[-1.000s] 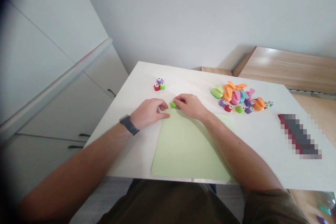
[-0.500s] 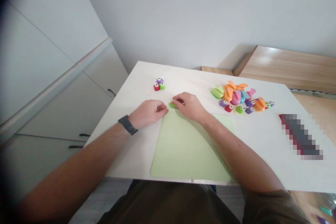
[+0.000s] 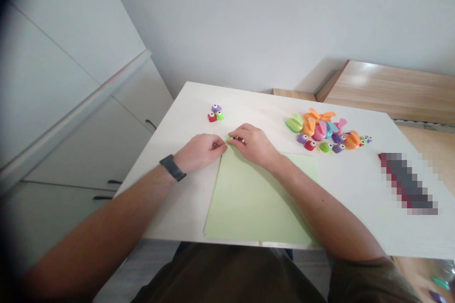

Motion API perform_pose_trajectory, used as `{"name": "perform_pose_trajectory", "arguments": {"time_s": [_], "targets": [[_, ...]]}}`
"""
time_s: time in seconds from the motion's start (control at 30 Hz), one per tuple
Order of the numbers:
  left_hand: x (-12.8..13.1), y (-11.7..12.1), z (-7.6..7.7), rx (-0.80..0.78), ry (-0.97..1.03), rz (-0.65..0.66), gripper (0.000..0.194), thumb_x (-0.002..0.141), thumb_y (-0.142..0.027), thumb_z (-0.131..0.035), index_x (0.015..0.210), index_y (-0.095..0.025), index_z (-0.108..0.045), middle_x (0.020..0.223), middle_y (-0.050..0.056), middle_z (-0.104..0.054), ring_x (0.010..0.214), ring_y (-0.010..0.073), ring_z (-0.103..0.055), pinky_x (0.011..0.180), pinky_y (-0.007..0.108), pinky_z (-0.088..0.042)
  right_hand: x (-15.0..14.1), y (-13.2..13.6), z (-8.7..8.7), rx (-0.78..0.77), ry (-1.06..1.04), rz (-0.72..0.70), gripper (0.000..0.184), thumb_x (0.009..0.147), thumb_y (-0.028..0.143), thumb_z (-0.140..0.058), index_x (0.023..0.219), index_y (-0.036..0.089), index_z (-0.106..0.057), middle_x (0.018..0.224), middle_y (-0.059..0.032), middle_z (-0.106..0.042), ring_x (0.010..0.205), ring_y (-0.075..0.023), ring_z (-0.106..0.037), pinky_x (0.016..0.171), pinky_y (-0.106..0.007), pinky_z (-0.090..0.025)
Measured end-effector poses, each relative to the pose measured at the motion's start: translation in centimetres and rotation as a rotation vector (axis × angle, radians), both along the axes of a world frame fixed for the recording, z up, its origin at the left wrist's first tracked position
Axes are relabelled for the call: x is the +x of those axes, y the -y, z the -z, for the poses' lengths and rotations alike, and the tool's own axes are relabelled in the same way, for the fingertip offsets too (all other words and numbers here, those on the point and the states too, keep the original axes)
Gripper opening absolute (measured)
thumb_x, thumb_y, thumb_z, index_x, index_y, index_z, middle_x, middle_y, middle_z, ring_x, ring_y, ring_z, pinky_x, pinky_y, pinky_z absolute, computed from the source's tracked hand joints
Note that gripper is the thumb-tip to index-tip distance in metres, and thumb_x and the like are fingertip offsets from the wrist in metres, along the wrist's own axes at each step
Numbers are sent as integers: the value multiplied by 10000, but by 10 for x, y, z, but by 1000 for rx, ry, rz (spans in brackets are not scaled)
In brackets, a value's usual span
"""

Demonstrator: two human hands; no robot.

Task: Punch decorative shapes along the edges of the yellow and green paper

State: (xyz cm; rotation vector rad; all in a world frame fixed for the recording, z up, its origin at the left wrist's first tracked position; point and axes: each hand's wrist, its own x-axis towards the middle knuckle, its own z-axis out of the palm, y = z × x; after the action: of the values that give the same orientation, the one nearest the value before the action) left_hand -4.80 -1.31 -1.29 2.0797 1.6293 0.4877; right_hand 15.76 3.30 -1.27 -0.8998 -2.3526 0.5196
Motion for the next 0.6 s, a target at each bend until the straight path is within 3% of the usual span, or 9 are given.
{"name": "perform_pose_trajectory", "arguments": {"time_s": [0.6], "targets": [[-1, -1, -1, -27, 49, -9, 330, 908, -425, -514, 858, -193, -742, 800, 58, -756, 743, 199, -678, 655, 279, -434, 3, 3, -10, -73, 45, -62, 186, 915, 276, -663, 1064, 209, -752, 1010, -68, -697, 819, -156, -649, 788, -293, -516]]}}
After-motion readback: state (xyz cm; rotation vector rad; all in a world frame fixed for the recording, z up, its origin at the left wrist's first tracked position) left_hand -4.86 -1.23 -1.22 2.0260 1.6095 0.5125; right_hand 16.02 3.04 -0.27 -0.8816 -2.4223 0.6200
